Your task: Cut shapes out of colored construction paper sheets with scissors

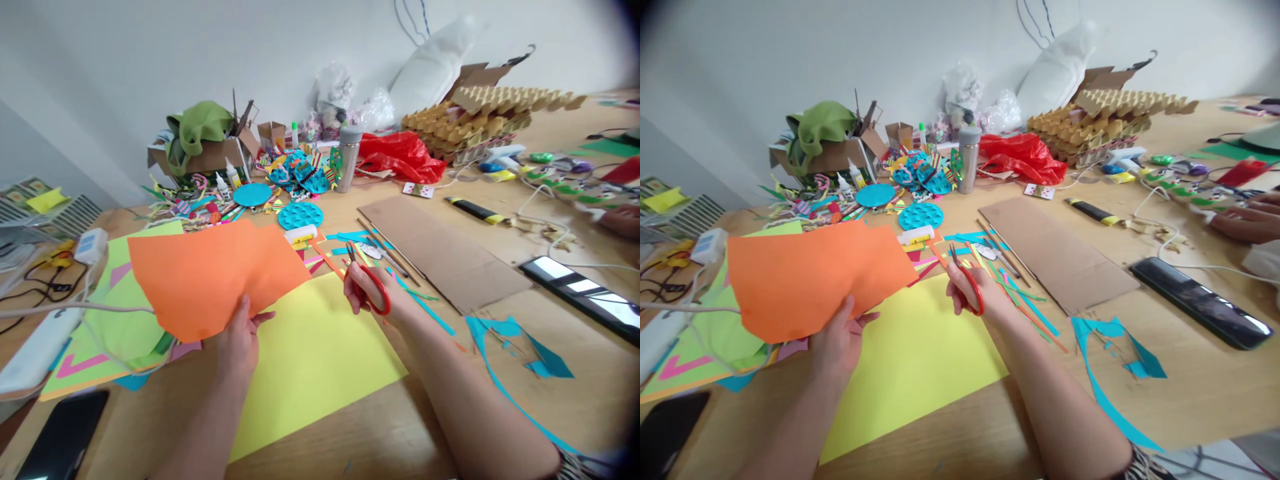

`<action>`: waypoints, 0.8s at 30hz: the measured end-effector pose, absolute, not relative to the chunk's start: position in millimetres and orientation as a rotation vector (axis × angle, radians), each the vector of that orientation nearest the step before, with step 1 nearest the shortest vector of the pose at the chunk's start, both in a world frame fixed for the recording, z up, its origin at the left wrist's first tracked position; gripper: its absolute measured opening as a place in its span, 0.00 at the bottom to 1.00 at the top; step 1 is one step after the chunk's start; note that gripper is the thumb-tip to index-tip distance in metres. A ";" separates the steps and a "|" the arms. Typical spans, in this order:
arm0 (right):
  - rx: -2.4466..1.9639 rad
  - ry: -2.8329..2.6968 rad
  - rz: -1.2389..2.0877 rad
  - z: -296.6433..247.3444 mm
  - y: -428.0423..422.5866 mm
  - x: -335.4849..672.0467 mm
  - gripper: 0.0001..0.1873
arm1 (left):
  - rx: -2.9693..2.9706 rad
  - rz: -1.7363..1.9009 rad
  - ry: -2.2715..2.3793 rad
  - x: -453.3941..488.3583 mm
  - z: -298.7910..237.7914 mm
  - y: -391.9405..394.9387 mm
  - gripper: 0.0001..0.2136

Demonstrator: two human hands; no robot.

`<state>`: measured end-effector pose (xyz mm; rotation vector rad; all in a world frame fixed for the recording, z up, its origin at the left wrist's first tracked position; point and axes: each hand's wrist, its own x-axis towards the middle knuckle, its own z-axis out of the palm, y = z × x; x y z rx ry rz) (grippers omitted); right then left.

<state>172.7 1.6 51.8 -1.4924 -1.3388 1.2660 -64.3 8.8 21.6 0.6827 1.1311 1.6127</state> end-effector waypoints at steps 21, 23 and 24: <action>-2.224 -2.166 0.197 33.8 80.1 147.3 0.14 | 0.529 1.745 1.119 -71.0 19.4 15.1 0.26; -2.256 -2.146 0.223 34.0 83.9 145.3 0.15 | 0.517 1.739 1.113 -71.6 19.0 15.6 0.25; -2.275 -2.132 0.246 34.5 86.0 145.4 0.15 | 0.512 1.734 1.109 -71.9 18.6 15.8 0.25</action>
